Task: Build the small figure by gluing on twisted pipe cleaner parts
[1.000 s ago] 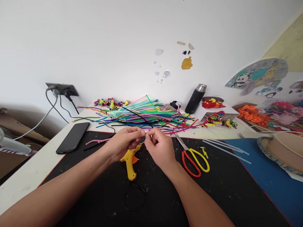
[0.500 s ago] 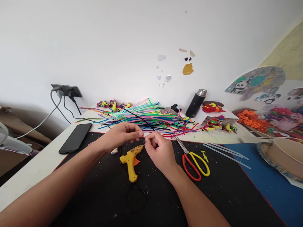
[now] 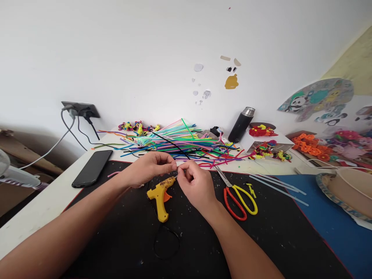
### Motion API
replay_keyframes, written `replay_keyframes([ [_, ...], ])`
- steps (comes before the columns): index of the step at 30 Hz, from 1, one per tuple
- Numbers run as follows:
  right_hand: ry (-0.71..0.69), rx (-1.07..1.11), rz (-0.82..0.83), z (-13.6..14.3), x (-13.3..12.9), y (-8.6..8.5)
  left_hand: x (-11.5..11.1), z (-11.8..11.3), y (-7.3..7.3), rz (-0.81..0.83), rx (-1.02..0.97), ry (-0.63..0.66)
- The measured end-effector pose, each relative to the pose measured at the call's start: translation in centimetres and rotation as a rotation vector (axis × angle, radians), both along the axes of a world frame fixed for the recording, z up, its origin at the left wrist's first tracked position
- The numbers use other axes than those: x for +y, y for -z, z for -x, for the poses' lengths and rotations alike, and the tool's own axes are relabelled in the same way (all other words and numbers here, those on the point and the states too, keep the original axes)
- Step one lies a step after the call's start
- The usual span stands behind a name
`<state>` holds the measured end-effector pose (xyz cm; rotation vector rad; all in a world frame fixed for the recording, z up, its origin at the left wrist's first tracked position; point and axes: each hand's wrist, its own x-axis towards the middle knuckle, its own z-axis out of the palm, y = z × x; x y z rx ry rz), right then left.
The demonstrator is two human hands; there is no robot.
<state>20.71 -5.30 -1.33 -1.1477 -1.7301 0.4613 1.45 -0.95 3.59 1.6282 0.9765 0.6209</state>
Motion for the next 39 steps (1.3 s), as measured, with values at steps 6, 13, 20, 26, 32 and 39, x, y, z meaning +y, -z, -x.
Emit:
replay_keyframes([
  [6, -0.006, 0.070, 0.026, 0.1, 0.1, 0.1, -0.6, -1.1, 0.6, 0.030, -0.093, -0.135],
  [13, -0.076, 0.223, 0.162, -0.1, 0.2, -0.4, -0.3, -1.3, 1.5, 0.097, -0.201, -0.174],
  [20, -0.247, 0.589, 0.485, -0.5, 0.7, -0.9, -0.1, -1.2, 1.5, 0.192, -0.310, -0.220],
  [26, -0.293, 0.740, 0.605, -0.6, 0.9, -0.9, -0.3, -1.2, 1.4, 0.199, -0.295, -0.187],
  [32, -0.355, 0.770, 0.666, -0.7, 0.7, -1.1, -0.3, -1.3, 1.3, 0.176, -0.266, -0.179],
  [39, -0.414, 0.840, 0.725, -0.7, 0.6, -1.2, -0.4, -1.2, 1.1, 0.192, -0.261, -0.154],
])
